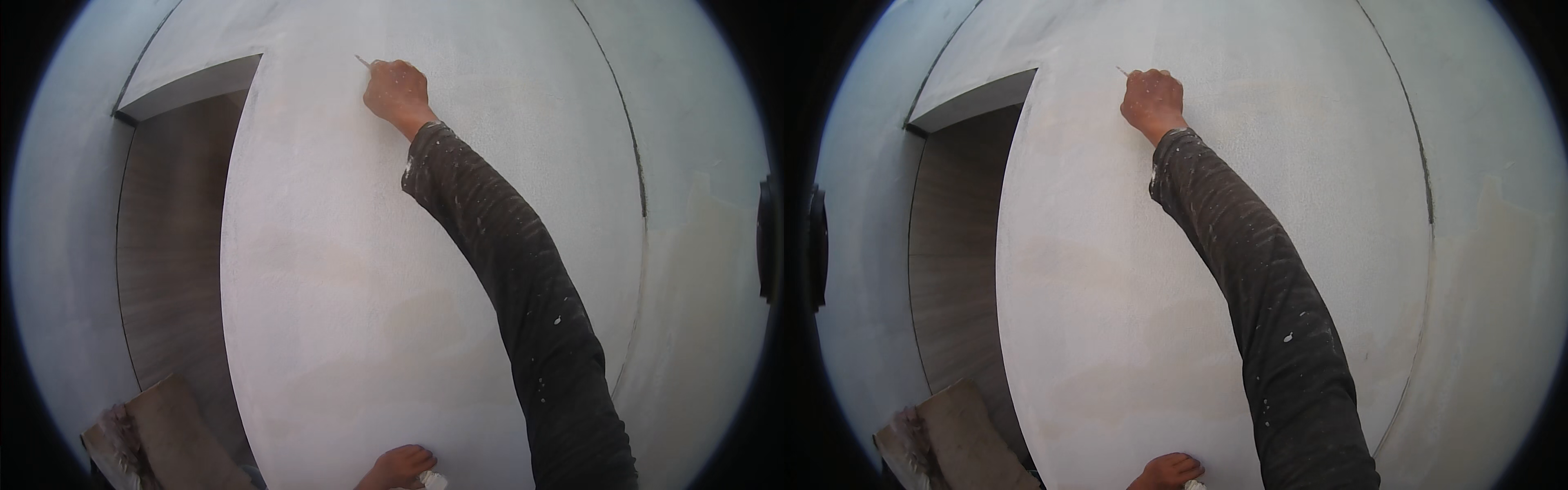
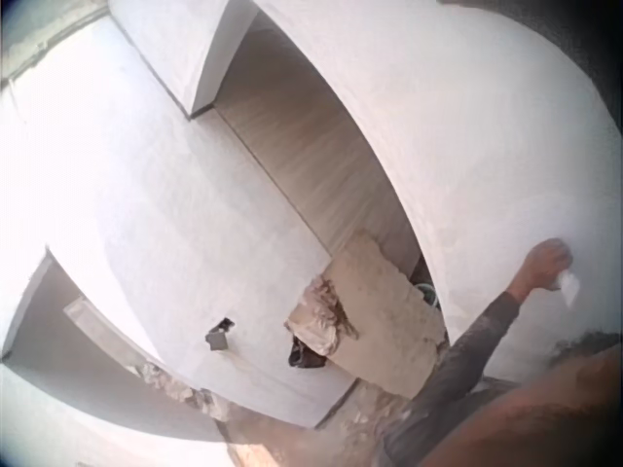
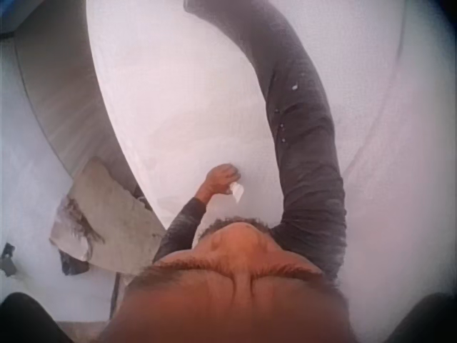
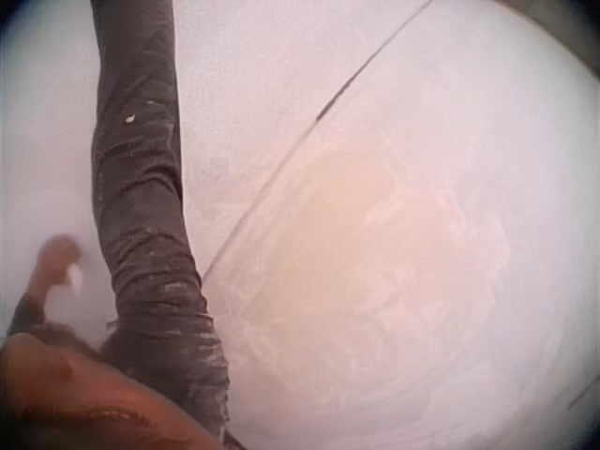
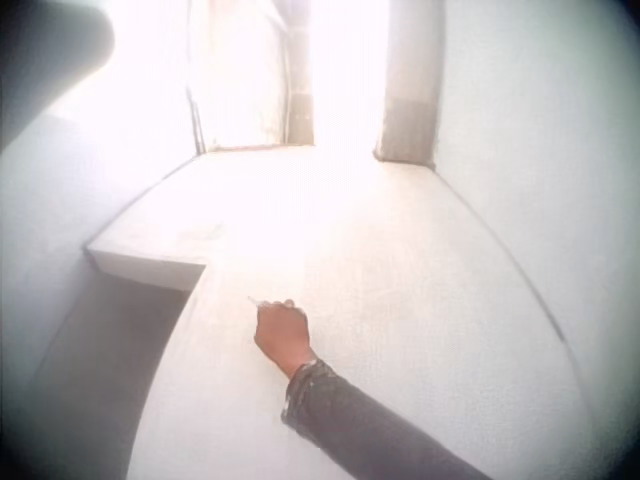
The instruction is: The person applies white plaster to a gray wall using two putty knives, scraping and smoothing the material across the surface and around an electrical box opening.
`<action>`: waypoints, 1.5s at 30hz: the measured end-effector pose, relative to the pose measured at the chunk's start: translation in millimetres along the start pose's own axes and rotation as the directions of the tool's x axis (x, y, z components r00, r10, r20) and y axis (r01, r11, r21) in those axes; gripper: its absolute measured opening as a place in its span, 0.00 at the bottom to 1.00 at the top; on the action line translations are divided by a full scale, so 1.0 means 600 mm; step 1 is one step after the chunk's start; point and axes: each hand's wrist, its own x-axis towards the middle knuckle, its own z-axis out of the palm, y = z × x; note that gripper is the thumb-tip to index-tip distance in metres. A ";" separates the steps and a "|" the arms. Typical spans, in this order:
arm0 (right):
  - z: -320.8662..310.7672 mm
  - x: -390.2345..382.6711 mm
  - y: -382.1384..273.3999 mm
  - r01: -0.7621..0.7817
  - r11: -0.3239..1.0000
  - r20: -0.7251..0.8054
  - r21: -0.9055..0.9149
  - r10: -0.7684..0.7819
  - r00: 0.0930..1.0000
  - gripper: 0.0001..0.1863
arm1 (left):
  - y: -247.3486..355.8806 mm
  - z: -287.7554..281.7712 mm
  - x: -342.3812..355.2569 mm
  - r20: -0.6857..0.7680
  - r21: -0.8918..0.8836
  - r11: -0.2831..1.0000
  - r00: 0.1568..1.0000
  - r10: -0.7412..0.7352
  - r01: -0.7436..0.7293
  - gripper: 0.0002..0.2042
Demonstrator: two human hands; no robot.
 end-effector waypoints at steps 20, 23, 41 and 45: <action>-0.136 -0.089 0.340 -0.466 0.779 -0.115 -0.419 0.464 0.878 0.13 | -0.007 0.014 0.008 -0.097 -0.044 0.997 0.993 0.065 -0.070 0.25; -0.041 -0.065 0.128 -0.244 0.932 -0.044 -0.266 0.242 0.969 0.09 | -0.016 0.019 -0.011 -0.078 -0.035 0.999 0.997 0.028 -0.030 0.26; -0.300 -0.551 -0.018 -0.622 0.342 0.530 0.704 0.329 0.782 0.17 | -0.010 0.038 0.004 -0.249 -0.219 0.974 0.962 -0.116 0.060 0.13; -0.425 -0.706 0.019 -0.783 0.112 0.588 0.611 0.598 0.545 0.19 | 0.029 0.087 0.048 -0.195 -0.745 0.642 0.860 -0.471 0.183 0.10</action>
